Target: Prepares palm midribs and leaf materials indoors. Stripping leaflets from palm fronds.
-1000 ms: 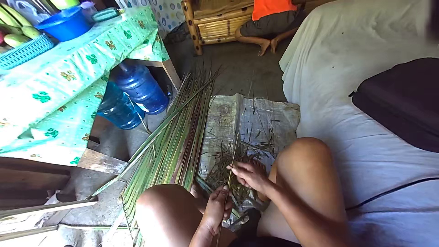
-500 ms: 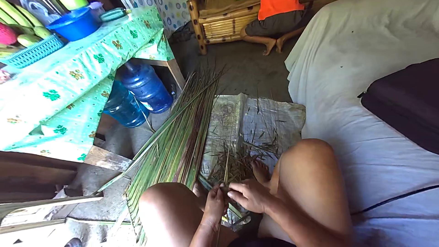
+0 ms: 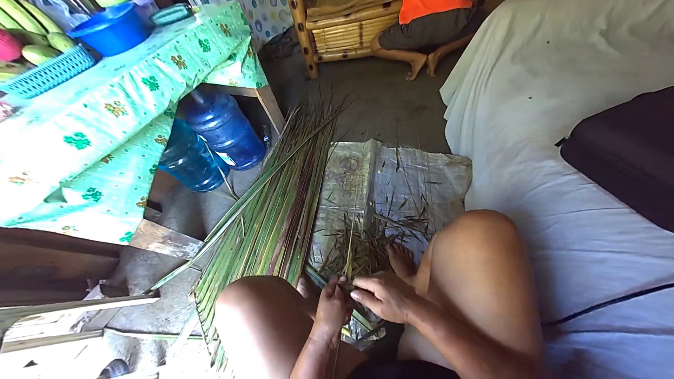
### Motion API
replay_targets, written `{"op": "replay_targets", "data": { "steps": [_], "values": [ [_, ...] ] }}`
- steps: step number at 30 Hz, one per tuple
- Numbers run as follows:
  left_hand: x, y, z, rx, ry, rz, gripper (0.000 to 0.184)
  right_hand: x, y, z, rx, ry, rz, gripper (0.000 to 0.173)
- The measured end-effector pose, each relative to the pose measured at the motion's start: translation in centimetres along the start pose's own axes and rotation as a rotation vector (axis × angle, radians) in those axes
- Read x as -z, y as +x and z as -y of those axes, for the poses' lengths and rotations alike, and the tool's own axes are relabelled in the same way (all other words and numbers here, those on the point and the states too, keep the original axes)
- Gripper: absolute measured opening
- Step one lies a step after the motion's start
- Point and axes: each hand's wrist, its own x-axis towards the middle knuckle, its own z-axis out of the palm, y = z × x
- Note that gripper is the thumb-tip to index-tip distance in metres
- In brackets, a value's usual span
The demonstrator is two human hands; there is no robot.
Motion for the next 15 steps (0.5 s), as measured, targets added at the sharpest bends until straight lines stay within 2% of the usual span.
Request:
{"op": "replay_targets", "data": {
  "steps": [3,6,8,11,13,15],
  "values": [
    [0.2,-0.1,0.3,0.011,-0.015,0.066,0.03,0.9,0.8,-0.8,-0.191,-0.121,-0.082,0.044],
    [0.3,-0.2,0.5,0.03,-0.031,0.092,0.029,2.0,1.5,-1.3,-0.362,-0.119,-0.145,0.045],
    [0.3,-0.2,0.4,0.038,-0.037,0.092,0.03,2.0,1.1,-1.1,-0.299,-0.031,-0.146,0.044],
    [0.4,-0.1,0.3,0.022,-0.065,0.073,0.03,0.6,0.4,-0.6,-0.071,0.164,-0.038,0.041],
    [0.3,-0.2,0.2,0.011,-0.086,0.071,0.031,0.0,0.2,-0.6,-0.011,0.162,0.005,0.041],
    [0.4,-0.4,0.2,0.026,-0.095,0.097,0.032,0.2,0.4,-0.9,-0.044,0.067,-0.016,0.043]
  ]
}}
